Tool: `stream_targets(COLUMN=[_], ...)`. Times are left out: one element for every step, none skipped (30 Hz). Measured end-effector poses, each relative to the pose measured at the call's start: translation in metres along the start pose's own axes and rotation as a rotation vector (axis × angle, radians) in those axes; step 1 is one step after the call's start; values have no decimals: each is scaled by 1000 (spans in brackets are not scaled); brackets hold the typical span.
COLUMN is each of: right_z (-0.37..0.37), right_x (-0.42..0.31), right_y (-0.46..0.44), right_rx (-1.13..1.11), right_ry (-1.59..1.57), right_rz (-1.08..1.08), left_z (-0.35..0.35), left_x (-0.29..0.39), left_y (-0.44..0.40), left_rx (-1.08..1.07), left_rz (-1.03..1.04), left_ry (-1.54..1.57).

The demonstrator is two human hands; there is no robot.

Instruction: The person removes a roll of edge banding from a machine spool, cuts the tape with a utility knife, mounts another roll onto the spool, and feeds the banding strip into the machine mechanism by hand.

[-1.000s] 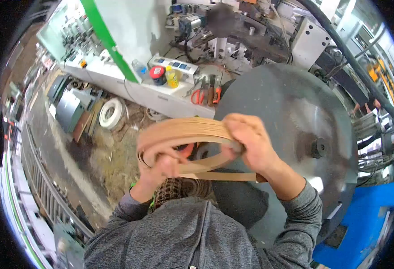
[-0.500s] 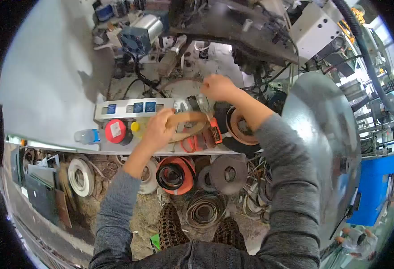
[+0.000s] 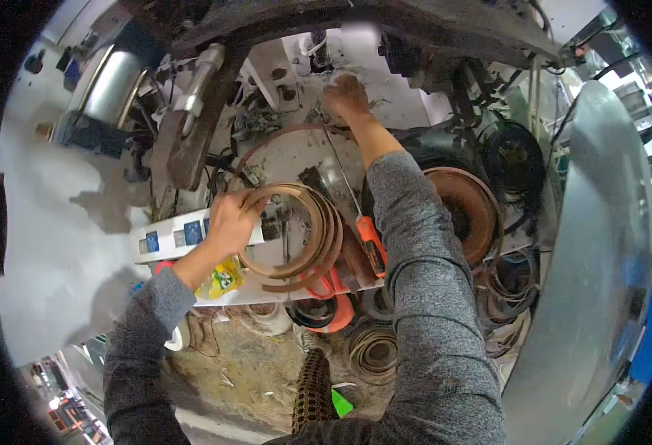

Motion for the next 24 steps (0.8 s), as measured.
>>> stream_targets(right_z=[2, 7, 12, 18, 25, 32, 40, 46, 64, 75, 77, 70, 67, 65, 62, 59, 55, 48, 46, 57, 76, 83, 87, 82], right_x=[0, 1, -2, -5, -8, -13, -19, -25, -17, -16, -6, -3, -2, -3, -5, -7, -9, -21, -30, -27, -21, -23, -19, -21], right_y=[-12, -18, -21, -21, -22, -23, -24, -24, -37, -46, -57, -63, -68, -71, -73, -73, -72, -61, -55, -56, -57, -57, -63, -66], right_rx=[-84, -169, -95, -16, 61, 185, 310, 434, 490, 546, 459, 370, 284, 252, 221, 190, 158, 128, 100, 244, 387, 530, 541, 550], right_ry=[-12, -23, -80, -135, -187, -256, -327, -397, -353, -308, -295, -279, -260, -203, -144, -118, -92, -100, -111, -103, -97, -93, -179, -264], right_rz=[15, 29, 5, -20, -43, -41, -37, -31, -49, -64, -41, -19, 1, -16, -35, -37, -40, -24, -9, -61, -115, -167, -123, -78], left_z=[1, 2, 3, 3, 4, 4, 1, 1, 2, 2, 0, 0, 0, 1, 0, 0, 0, 1, 1, 1, -1, -2, -2, -1], left_x=[1, 0, -3, -5, -5, -5, 1, -1, -4, -6, -4, -4, -4, -4, -3, -5, -6, -6, -5, -3, -1, 0, 0, 0], left_y=[-1, -1, 0, 0, 1, 2, -1, -1, 0, 0, -1, -2, -3, -4, -5, -4, -4, -3, -4, -5, -6, -7, -7, -6], left_rx=[2, 4, 25, 38, 50, 62, 38, 33, 30, 26, 17, 13, 10, 7, -9, -24, -39, -54, -51, -49, -45, -45, -45, -45], left_rz=[0, -2, 50, 79, 106, 131, 139, 149, 160, 173, 158, 137, 116, 94, 71, 74, 78, 84, 57, 30, 3, 4, 4, 3], left_ry=[7, 15, -13, -29, -42, -58, -57, -57, -56, -52, -52, -45, -34, -20, -20, -38, -57, -77, -57, -38, -21, -24, -27, -29])
Point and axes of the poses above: each hand's wrist, its own y-axis away from the middle knuckle, its own z-axis out of the palm, x = y × z, the point moved 2 cm from there along -y, towards the middle knuckle, and after that the axes turned 12 degrees about x, right-handed, at the moved point
